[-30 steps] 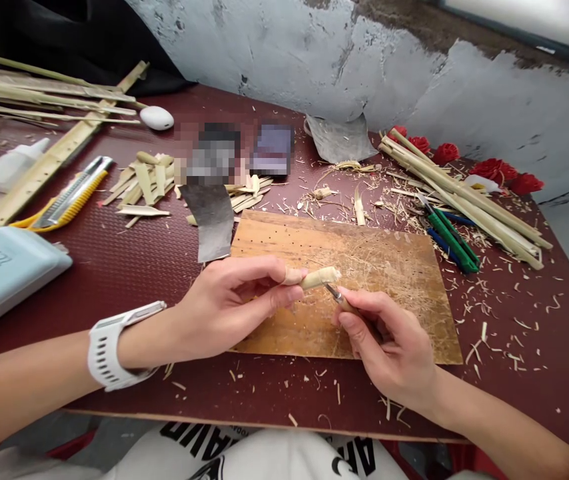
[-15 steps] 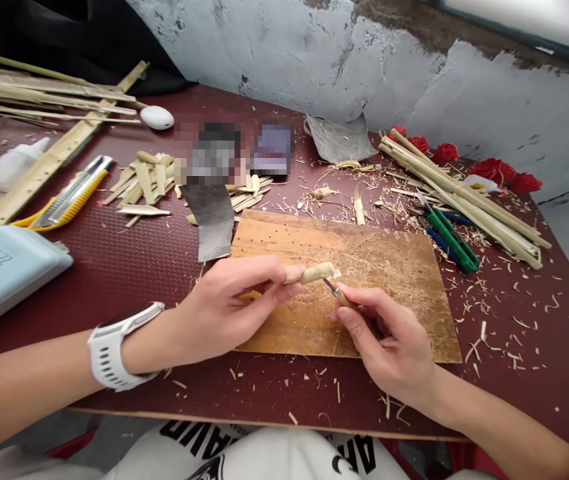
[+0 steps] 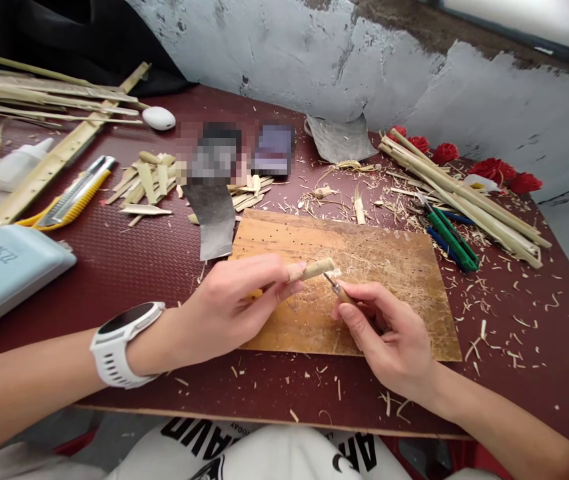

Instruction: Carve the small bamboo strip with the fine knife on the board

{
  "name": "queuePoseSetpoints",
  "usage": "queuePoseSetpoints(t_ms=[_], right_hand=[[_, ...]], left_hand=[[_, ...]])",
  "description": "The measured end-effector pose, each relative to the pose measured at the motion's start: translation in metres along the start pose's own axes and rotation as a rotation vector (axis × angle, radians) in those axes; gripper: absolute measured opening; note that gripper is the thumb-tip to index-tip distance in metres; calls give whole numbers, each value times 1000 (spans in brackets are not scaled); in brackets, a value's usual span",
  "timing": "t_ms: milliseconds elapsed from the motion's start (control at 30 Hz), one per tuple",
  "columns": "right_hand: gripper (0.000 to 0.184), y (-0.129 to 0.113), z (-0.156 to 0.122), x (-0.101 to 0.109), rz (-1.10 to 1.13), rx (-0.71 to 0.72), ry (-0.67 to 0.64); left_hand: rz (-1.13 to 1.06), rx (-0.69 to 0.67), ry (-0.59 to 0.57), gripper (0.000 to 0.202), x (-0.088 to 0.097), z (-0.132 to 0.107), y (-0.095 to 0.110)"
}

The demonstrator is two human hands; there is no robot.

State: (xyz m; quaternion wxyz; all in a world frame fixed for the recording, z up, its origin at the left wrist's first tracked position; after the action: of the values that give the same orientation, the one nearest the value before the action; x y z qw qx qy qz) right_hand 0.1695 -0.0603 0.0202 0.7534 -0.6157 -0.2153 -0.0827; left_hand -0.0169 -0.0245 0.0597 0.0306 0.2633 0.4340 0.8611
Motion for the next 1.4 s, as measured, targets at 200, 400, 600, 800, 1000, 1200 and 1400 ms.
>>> queuePoseSetpoints(t_ms=[200,400,600,800,1000,1200,1400], right_hand=[[21,-5,0,2,39,9,0],[30,-7,0,3,25,37,-17],[34,-10,1,5,-20,59,11],[34,-9,1,5,-12,41,4],[33,-9,0,4,-17,35,-7],[34,-8,0,5,-8,36,11],[34,-10,0,6,-18,72,23]], left_hand=[[-667,517,-44,12,-22,-3,-41],[-995,689,-146,19,-38,-7,-44],[-1155,745,-206,19,-48,-11,-46],[-966,617,-91,17,-32,-5,-44],[-864,571,-61,19,-27,-2,-41],[-880,638,-98,15,-32,-6,-44],[-847,613,-102,11,-32,-7,-44]])
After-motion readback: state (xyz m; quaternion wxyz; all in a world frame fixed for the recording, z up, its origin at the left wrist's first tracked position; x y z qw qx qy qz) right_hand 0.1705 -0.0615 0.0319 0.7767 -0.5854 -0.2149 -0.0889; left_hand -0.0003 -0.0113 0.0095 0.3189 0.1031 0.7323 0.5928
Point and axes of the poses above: each hand's wrist, its own z-axis towards the middle knuckle, its own x-axis out of the back of the hand, y = z × x, the point moved 10 cm from there along z, towards the middle knuckle, and after that the axes turned 3 degrees about -z, right-handed, at the moved point
